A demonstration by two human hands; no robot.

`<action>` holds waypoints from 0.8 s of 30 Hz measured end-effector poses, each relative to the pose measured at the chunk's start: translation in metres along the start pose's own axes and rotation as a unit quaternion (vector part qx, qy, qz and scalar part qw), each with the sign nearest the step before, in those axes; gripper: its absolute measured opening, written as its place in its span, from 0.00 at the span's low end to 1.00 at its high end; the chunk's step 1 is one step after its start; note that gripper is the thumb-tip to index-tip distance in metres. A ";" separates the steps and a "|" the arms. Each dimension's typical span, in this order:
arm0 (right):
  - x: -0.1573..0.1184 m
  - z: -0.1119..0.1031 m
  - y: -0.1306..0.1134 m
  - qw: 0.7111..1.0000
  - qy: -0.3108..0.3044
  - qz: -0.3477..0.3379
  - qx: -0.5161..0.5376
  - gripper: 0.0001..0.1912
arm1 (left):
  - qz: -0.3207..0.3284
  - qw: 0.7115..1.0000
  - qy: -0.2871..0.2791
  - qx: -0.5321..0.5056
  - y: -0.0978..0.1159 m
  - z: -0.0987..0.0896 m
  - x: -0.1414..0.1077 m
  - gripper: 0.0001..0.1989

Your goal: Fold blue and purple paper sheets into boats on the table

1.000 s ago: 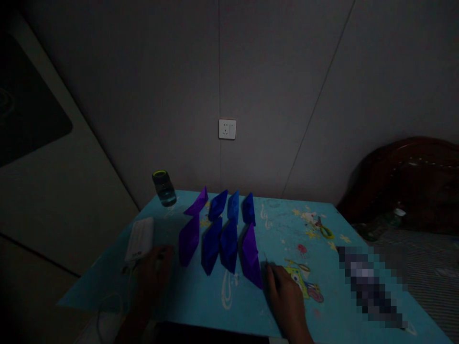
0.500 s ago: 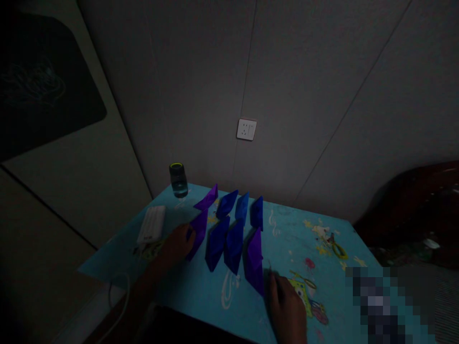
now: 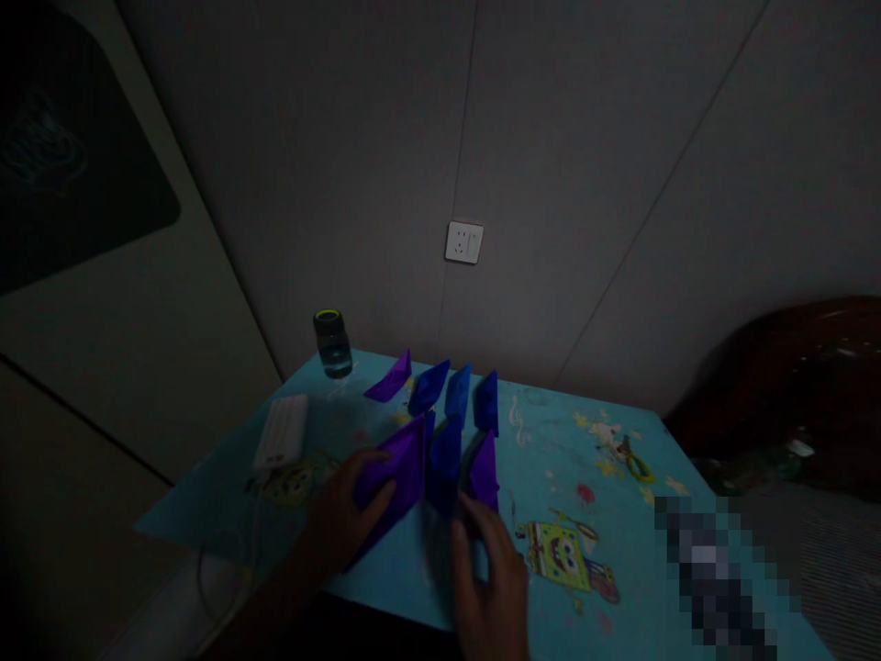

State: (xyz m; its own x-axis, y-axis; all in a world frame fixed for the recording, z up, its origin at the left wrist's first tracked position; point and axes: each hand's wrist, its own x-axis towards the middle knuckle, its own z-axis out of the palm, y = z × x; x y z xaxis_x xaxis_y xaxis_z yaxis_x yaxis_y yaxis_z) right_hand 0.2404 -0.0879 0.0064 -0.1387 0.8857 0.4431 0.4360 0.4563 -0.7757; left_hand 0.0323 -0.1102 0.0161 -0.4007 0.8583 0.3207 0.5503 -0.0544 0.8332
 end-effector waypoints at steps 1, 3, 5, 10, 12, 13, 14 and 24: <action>0.003 0.009 -0.008 1.000 -0.027 0.005 0.011 0.19 | 0.004 1.000 -0.014 -0.014 0.006 0.003 -0.005 0.12; 0.007 0.022 -0.017 0.998 -0.048 0.018 0.037 0.20 | 0.006 0.999 -0.034 -0.034 0.013 0.009 -0.013 0.11; 0.010 0.028 -0.018 0.997 -0.052 0.028 0.057 0.20 | -0.004 0.999 -0.034 -0.035 0.015 0.015 -0.017 0.09; 0.005 0.028 -0.017 0.996 -0.068 0.019 0.061 0.19 | -0.046 0.998 -0.031 0.002 0.003 0.024 -0.016 0.11; 0.000 0.026 -0.019 0.995 -0.081 0.007 0.060 0.19 | -0.051 0.998 -0.045 -0.004 -0.003 0.025 -0.012 0.10; -0.001 0.024 -0.019 0.995 -0.085 0.001 0.061 0.19 | -0.050 0.997 -0.053 -0.012 -0.006 0.024 -0.010 0.10; -0.002 0.023 -0.020 0.994 -0.088 -0.001 0.062 0.19 | -0.051 0.996 -0.063 -0.022 -0.008 0.022 -0.009 0.10; 0.029 0.010 -0.020 0.972 -0.040 0.101 0.209 0.18 | -0.285 0.879 -0.166 -0.345 -0.008 -0.013 -0.024 0.33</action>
State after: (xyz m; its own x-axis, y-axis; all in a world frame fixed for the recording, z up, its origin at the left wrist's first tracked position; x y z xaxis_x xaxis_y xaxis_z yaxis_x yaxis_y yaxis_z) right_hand 0.2185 -0.0703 0.0301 -0.1637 0.9572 0.2388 0.0656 0.2521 -0.9655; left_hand 0.0279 -0.1366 0.0078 -0.1687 0.9416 -0.2915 -0.2920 0.2347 0.9272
